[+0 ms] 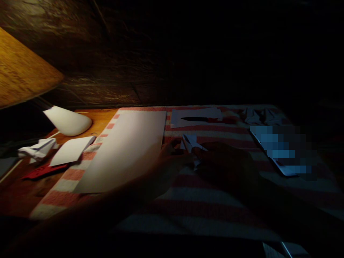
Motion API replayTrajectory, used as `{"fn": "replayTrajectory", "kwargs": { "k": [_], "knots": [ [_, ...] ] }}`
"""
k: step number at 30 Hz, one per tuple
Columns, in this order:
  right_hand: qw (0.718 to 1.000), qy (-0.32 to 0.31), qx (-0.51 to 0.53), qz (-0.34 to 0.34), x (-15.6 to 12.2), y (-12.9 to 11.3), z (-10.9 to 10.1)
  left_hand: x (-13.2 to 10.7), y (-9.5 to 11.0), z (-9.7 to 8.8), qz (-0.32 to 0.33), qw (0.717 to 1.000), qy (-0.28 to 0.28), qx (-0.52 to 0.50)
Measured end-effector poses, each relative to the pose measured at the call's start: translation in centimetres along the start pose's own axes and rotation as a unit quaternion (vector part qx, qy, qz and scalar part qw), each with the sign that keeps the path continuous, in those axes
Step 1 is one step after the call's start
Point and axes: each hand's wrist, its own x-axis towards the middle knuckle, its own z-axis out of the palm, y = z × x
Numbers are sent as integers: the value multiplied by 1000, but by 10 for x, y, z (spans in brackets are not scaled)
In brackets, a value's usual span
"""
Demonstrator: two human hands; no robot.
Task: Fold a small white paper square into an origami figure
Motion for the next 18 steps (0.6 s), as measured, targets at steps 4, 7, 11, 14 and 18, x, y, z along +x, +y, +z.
{"fn": "replayTrajectory", "kwargs": {
  "k": [4,7,11,14,18],
  "knots": [
    [1000,-9,-23,-12,0,1,-2,-2,3,3,-17,1000,-8,-21],
    [999,1,-37,-28,1,1,-4,0,3,1,-35,999,-13,-33],
    [997,22,-47,-53,1,0,-6,0,3,2,-25,999,-26,-21],
    [997,46,-30,-48,-2,0,-4,-3,6,7,-24,999,-30,-10],
    [998,57,13,-24,-4,1,-1,-4,8,8,-11,999,-40,16]
  ]
}}
